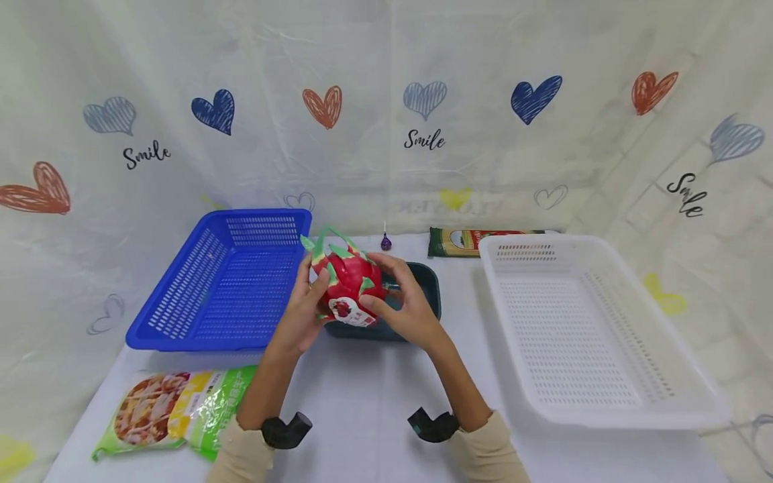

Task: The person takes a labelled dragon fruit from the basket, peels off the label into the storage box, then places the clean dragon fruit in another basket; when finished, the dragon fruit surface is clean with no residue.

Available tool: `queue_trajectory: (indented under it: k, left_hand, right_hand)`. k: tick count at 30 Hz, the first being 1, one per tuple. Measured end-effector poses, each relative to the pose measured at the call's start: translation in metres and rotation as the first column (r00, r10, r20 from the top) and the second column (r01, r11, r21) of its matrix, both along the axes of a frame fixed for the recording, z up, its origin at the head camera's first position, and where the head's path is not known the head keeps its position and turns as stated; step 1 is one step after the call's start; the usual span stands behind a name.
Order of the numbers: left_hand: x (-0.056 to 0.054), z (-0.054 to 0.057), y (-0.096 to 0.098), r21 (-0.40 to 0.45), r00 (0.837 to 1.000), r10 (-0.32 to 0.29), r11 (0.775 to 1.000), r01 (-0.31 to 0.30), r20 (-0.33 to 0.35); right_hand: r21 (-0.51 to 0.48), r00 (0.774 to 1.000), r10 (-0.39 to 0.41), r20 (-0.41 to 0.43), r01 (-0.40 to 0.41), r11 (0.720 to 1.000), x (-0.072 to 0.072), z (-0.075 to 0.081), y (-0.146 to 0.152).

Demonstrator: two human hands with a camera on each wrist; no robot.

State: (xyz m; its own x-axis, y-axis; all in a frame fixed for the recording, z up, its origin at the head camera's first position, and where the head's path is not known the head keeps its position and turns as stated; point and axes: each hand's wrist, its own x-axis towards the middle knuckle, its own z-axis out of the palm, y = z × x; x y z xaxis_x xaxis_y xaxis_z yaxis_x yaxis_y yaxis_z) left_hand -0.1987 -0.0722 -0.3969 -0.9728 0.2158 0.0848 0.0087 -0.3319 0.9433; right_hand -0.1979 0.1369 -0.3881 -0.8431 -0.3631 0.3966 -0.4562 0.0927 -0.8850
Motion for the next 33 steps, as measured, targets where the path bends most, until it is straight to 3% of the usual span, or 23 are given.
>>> queue_trajectory:
  k: [5,8,13,17,20,26,30,33]
  left_hand:
    - [-0.002,-0.001,0.003,0.016,0.996,0.084,0.996,-0.085,0.037]
    - [-0.003,-0.001,0.005,0.025,0.990,0.112,0.993,-0.115,0.082]
    - [-0.002,-0.001,0.008,0.110,0.990,0.031,0.993,-0.046,0.138]
    - [0.000,0.001,0.009,0.230,0.972,-0.027,0.973,-0.028,0.232]
    - [0.000,0.001,0.010,0.302,0.960,-0.061,0.953,-0.025,0.274]
    - [-0.004,-0.001,0.013,0.351,0.974,-0.101,0.936,0.024,0.203]
    - [-0.005,0.002,0.015,0.351,0.983,-0.066,0.936,0.001,0.173]
    - [-0.006,0.004,0.015,0.349,0.984,-0.036,0.937,-0.028,0.175]
  right_hand:
    - [0.000,0.995,-0.014,-0.095,0.014,1.000,0.004,0.003,-0.002]
    - [-0.028,0.995,-0.012,-0.097,0.009,1.000,0.005,0.003,-0.002]
    - [-0.078,0.998,-0.002,-0.057,-0.002,0.997,0.005,0.002,-0.004]
    - [-0.103,0.999,-0.014,-0.040,0.009,0.995,0.004,0.001,-0.006]
    - [-0.142,0.999,-0.042,0.026,0.045,0.989,0.003,0.002,-0.005]
    - [-0.191,0.969,-0.164,0.184,0.198,0.961,0.003,0.007,-0.004]
    - [-0.134,0.944,-0.275,0.181,0.300,0.944,0.006,0.008,-0.001]
    - [-0.078,0.946,-0.290,0.146,0.303,0.950,0.008,0.008,0.003]
